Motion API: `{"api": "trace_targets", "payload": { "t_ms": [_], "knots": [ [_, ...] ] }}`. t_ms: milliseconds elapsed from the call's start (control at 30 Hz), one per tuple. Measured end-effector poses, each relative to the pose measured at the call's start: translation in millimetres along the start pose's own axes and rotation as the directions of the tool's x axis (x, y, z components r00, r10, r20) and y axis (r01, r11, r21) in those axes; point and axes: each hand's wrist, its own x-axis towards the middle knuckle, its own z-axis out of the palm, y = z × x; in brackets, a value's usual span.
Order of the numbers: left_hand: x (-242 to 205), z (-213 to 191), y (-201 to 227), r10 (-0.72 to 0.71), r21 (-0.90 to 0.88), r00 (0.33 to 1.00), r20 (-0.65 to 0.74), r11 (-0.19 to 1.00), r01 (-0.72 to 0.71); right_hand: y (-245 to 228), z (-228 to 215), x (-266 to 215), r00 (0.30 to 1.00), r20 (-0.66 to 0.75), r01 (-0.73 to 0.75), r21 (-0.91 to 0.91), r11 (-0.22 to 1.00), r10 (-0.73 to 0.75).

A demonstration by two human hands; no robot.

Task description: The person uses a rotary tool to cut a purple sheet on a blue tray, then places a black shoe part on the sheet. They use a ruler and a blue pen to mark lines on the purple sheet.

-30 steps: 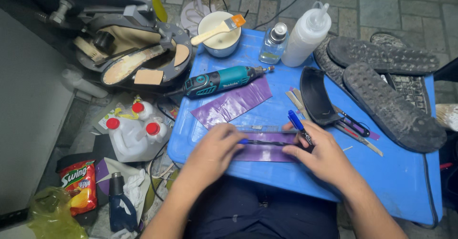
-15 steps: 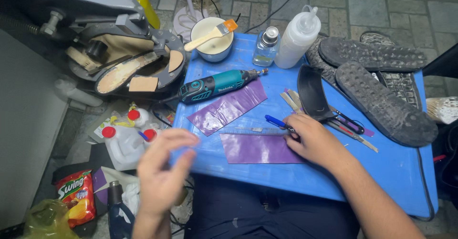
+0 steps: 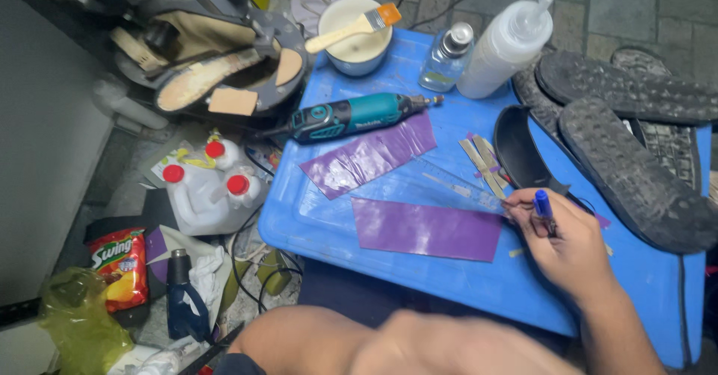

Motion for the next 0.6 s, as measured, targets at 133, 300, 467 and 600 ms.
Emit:
{"api": "trace_targets", "payload": {
  "t_ms": [133,300,467,600],
  "knots": [
    [-12.7,-26.6,-38.6,-0.082,0.474,0.957,-0.277,0.855,0.21,10.9,-21.7,-3.6,0.993,0.11,0.037,0.034,0.999,-0.04],
    [-36.7,-56.8,-89.9,-0.226,0.871,0.879,-0.42,0.171,0.46,11.6,-20.4,0.9,0.982,0.187,-0.025,0.096,0.995,0.006],
    [-53.5,-62.4,-96.9,-0.27,0.958,0.919,-0.286,-0.112,0.266,7.4,3.4,9.8,0.945,0.315,0.041,0.165,0.985,-0.092],
    [-53.2,-71.9,-98.4,-0.414,0.978,0.887,-0.205,-0.042,0.207,6.7,13.4,16.8,0.907,0.343,0.187,0.188,0.964,-0.243]
  ]
}}
